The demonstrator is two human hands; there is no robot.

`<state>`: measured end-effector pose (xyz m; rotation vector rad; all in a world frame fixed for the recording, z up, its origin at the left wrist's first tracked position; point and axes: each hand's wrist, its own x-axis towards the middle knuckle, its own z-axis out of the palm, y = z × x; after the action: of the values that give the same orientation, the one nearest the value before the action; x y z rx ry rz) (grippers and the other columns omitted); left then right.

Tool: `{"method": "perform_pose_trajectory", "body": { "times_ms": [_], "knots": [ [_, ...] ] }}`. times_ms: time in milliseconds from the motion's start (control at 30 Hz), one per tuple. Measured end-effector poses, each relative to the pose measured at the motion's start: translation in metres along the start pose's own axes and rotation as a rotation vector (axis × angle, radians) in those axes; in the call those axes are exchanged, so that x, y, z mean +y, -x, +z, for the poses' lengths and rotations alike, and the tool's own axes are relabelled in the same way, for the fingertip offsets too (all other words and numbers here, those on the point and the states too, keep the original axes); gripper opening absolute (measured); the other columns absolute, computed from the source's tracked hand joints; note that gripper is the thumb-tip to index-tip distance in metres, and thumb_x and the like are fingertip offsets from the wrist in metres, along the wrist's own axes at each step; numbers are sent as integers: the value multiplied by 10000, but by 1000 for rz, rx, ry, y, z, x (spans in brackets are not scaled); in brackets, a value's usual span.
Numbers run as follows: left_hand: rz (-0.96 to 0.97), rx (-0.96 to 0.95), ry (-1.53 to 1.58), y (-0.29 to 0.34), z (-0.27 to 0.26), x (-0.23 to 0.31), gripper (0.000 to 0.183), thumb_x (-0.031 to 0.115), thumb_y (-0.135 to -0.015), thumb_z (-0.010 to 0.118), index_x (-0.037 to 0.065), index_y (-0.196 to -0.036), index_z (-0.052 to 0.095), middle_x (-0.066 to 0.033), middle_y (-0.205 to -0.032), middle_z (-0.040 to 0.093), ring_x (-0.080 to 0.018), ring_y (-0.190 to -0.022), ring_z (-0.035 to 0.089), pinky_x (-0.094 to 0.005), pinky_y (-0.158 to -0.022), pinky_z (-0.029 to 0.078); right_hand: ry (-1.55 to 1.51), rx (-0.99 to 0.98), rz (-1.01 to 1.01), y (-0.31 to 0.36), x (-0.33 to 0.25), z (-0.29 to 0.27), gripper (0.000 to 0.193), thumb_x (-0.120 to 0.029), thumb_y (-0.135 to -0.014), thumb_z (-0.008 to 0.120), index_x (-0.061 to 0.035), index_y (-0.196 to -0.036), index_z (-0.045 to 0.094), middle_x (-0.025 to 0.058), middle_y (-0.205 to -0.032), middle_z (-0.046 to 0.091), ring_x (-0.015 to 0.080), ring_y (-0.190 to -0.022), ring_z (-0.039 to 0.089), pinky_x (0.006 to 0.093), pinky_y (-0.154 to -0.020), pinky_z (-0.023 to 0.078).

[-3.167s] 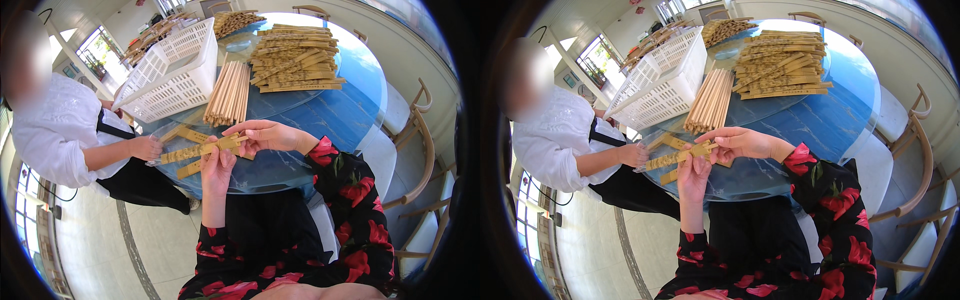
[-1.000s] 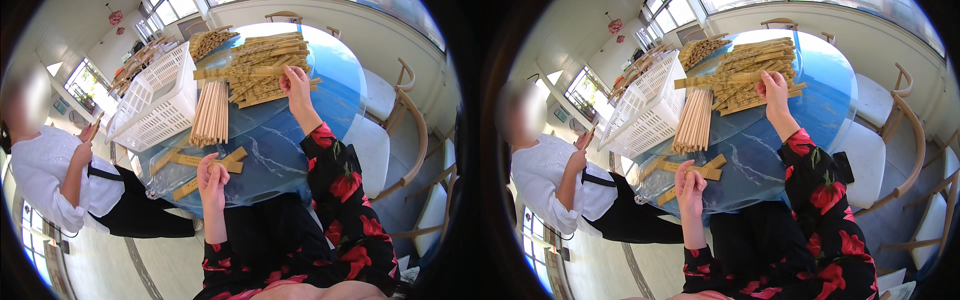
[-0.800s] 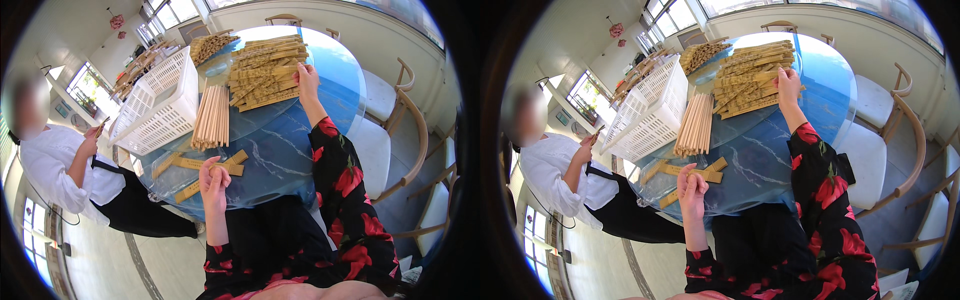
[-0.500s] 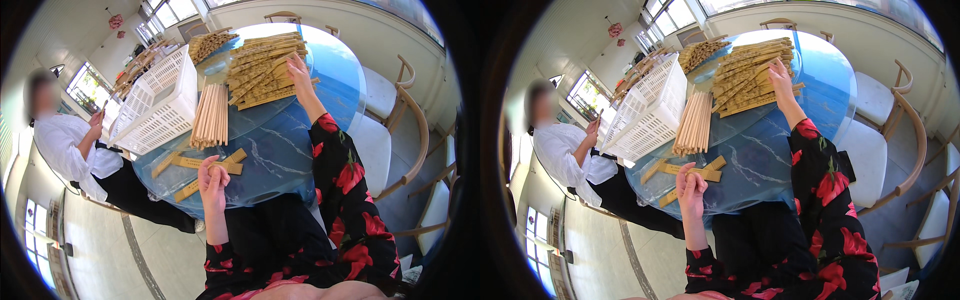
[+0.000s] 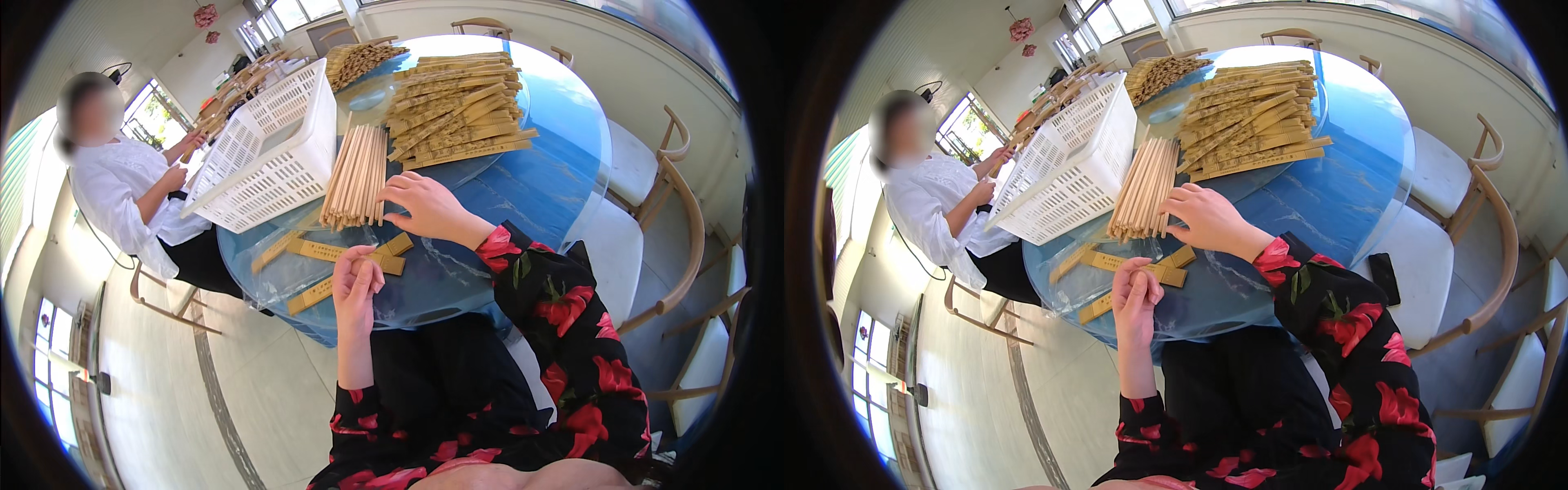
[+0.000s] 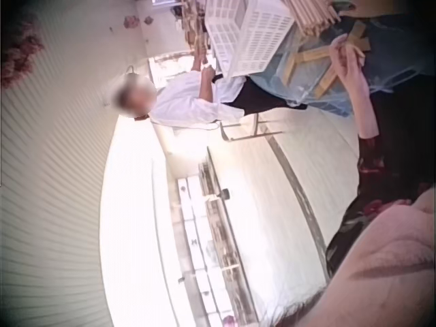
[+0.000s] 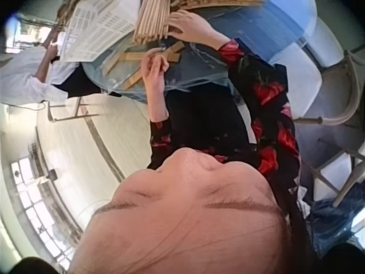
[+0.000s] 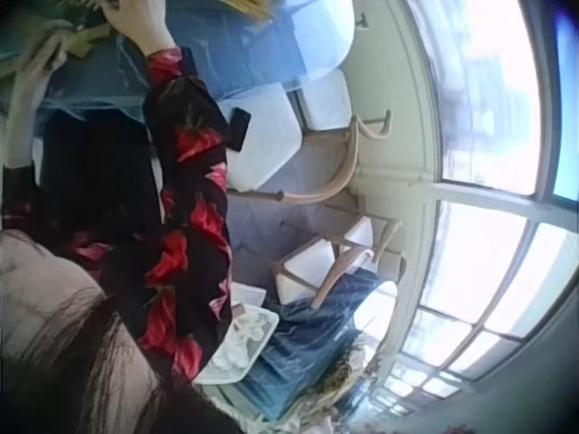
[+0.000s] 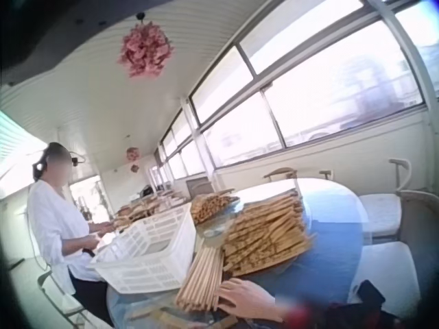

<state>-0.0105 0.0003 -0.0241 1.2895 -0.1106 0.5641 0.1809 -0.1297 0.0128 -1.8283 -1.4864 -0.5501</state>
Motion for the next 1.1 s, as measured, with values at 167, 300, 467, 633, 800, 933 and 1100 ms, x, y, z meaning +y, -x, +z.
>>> {"method": "perform_pose_trajectory", "body": {
  "times_ms": [167,300,467,633,800,933,1100],
  "knots": [
    [10,9,38,-2,3,-3,241,143,-1055,556,15,-1259,558,-14,-798,541,-75,-697,445,-239,-644,367,338,-41,-151,2,-4,6,294,-206,-775,757,-154,-1027,614,11,-993,565,194,-1002,603,341,-804,494],
    [11,42,65,2,-1,-1,234,117,-1042,572,2,-1246,562,-19,-799,554,-74,-704,470,-218,-644,383,327,-18,-199,-1,-1,15,213,-181,-779,730,-166,-967,630,-6,-960,565,185,-978,609,337,-792,497],
    [15,52,108,1,3,-1,225,92,-1035,580,-5,-1237,563,-16,-808,561,-71,-718,484,-210,-649,394,349,47,-268,-3,-4,2,119,-170,-800,697,-170,-911,656,-7,-924,569,180,-940,619,330,-771,503],
    [127,140,-132,0,8,-2,171,60,-997,629,6,-1158,611,-10,-861,570,-67,-752,506,-215,-666,416,255,266,-249,-7,-1,-15,219,-120,-791,688,-153,-1007,688,8,-886,603,204,-884,627,347,-752,524],
    [238,32,-1062,-4,9,18,275,68,-792,795,44,-1051,707,-76,-976,657,-219,-881,614,-318,-798,500,32,567,-120,-11,10,-23,194,-76,-885,674,-85,-1079,656,70,-927,675,300,-868,646,392,-741,528],
    [356,-99,-1277,-15,-3,13,345,35,-722,816,39,-1054,723,-98,-1056,677,-271,-927,649,-347,-799,533,-34,462,9,-4,8,-33,121,-100,-929,659,-64,-1043,640,87,-934,684,323,-874,644,411,-755,525],
    [206,-174,-1185,-21,-14,14,324,7,-733,795,22,-1051,737,-99,-1046,676,-251,-896,661,-340,-752,548,-112,204,2,-2,2,-17,129,-142,-914,658,-105,-1037,646,64,-928,652,301,-936,629,405,-807,516]
  ]
}}
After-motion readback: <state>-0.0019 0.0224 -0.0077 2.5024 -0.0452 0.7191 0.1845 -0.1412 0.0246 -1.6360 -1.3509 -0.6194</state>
